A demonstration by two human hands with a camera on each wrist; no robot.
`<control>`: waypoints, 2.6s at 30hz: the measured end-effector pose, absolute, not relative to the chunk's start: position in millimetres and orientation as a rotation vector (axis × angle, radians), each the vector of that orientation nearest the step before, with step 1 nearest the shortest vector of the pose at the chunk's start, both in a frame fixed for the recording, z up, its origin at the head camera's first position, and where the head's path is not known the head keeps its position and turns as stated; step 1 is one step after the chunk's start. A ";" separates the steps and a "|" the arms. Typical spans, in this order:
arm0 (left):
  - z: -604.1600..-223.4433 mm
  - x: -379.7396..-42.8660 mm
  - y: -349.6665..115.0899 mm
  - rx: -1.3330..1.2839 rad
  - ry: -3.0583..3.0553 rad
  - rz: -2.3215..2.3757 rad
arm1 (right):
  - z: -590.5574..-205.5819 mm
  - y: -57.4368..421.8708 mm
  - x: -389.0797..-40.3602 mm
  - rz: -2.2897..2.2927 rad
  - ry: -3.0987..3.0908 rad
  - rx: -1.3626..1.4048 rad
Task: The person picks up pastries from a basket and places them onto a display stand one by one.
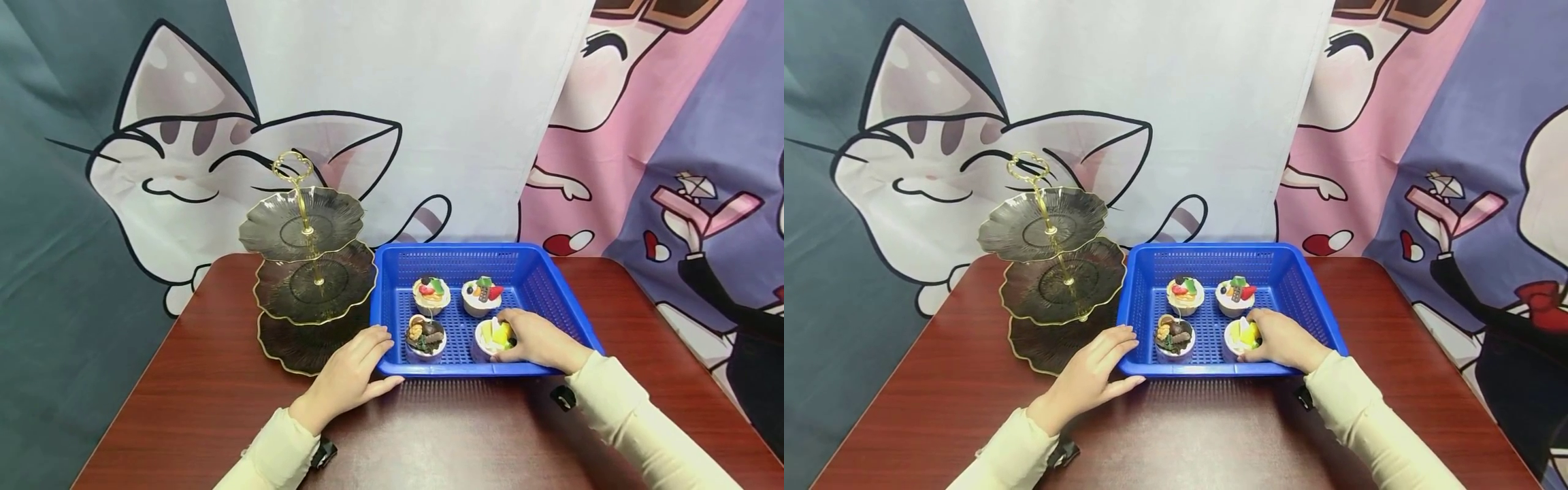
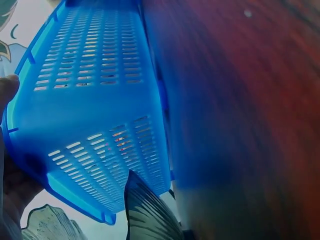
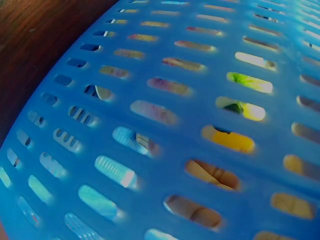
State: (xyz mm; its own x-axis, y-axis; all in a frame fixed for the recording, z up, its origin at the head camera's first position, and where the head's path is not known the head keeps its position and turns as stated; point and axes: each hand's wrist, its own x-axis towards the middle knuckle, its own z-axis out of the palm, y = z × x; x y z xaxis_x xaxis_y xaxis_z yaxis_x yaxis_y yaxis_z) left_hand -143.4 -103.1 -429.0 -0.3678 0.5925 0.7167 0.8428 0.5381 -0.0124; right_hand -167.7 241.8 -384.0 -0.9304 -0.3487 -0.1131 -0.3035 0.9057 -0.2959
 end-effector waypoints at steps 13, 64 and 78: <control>-432.6 -141.2 -105.9 -1.121 -2.109 -0.567 | -378.1 241.2 -165.2 -0.348 2.994 -0.467; -433.0 -140.7 -105.8 -1.112 -2.128 -0.575 | -245.4 192.8 -194.4 -0.463 3.054 -0.835; -434.4 -136.9 -102.7 -1.093 -2.148 -0.564 | -205.1 143.6 -234.4 -0.684 3.046 -0.926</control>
